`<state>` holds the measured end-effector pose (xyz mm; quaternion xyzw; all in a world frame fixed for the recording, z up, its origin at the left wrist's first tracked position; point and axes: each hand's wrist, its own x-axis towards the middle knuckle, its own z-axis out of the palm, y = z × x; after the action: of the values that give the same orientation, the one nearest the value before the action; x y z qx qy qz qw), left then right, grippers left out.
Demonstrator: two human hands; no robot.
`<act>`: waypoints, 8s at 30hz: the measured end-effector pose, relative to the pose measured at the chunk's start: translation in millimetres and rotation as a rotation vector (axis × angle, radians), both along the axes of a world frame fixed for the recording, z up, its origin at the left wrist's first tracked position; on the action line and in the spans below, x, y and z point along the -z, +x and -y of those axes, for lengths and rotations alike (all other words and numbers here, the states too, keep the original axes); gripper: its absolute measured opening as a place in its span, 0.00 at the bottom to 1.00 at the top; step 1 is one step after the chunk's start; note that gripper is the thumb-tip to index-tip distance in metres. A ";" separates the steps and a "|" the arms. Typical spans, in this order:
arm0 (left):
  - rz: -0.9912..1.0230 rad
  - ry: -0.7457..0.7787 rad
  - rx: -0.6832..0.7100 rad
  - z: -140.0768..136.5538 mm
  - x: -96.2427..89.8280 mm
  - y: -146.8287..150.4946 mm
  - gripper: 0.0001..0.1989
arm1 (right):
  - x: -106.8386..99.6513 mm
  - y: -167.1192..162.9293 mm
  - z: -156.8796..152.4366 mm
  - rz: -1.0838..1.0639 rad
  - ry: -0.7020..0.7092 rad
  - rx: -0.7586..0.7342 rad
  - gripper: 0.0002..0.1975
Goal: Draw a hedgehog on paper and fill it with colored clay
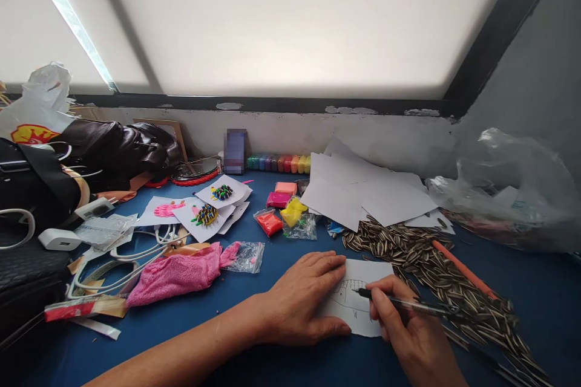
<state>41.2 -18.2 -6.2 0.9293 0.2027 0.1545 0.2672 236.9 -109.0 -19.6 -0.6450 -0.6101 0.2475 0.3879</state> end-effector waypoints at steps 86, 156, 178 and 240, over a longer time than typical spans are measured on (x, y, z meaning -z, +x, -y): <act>0.025 0.007 -0.006 -1.0 0.4 -0.3 0.35 | -9.5 -2.1 -1.4 0.141 0.040 -0.027 0.13; -0.033 -0.017 -0.005 1.1 -0.9 -2.7 0.34 | -17.1 0.4 0.8 0.153 0.003 -0.011 0.13; -0.019 -0.035 -0.002 0.8 0.2 -2.7 0.34 | -13.6 3.5 0.9 0.132 0.043 0.073 0.14; -0.011 -0.008 0.000 0.5 1.8 -2.6 0.33 | -14.7 10.6 0.1 0.178 0.018 0.035 0.14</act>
<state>38.6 -18.7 -8.0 0.9291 0.2048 0.1487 0.2697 247.5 -109.1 -4.9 -0.6717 -0.6329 0.1769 0.3420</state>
